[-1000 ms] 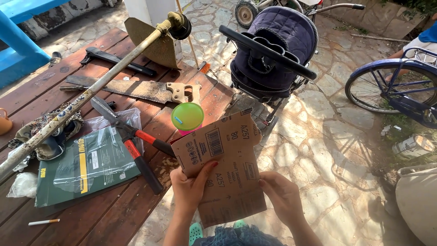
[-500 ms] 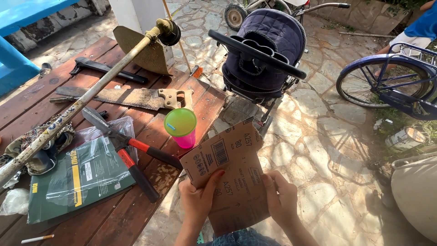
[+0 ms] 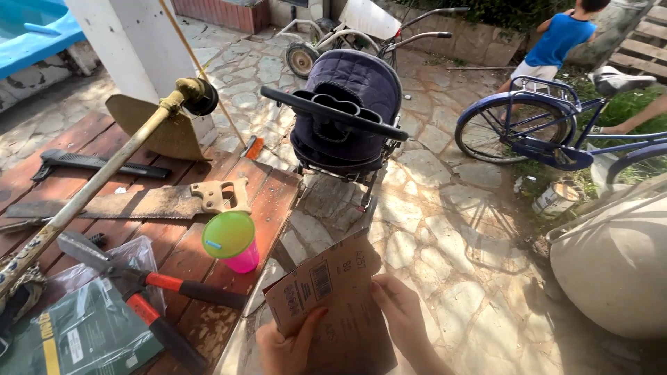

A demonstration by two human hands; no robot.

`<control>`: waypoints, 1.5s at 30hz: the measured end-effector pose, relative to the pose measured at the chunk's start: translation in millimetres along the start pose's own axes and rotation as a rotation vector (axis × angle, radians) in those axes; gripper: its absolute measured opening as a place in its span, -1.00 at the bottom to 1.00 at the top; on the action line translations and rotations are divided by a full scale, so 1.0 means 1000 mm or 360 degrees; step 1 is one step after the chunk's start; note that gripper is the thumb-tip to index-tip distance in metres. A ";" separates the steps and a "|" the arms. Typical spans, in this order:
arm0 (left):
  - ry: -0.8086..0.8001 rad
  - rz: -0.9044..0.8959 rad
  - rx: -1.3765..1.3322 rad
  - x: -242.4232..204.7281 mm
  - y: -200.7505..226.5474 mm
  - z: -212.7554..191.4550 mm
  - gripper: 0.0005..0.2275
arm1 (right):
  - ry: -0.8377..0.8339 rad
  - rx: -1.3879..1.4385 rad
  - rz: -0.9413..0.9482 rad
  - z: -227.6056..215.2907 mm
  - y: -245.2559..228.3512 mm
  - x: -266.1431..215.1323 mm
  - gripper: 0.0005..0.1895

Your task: The person is tearing a large sheet of sandpaper into smaller, rectangular pieces by folding and ripping them by hand on a wooden table.

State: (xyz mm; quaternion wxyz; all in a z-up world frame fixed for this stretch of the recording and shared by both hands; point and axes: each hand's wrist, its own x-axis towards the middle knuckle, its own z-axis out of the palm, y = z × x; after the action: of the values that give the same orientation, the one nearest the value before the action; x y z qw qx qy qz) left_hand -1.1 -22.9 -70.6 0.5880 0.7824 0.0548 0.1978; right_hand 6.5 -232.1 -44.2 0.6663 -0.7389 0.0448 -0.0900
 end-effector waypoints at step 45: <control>-0.1558 0.0362 -0.0097 0.026 0.090 0.019 0.32 | -0.0328 0.0434 0.0266 -0.031 -0.082 0.012 -0.01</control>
State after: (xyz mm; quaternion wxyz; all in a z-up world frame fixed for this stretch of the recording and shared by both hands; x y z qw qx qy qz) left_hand 17.0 -58.4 16.0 0.5420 0.7670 -0.3187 -0.1281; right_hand 8.2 -255.9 41.1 0.7666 -0.6406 0.0251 0.0365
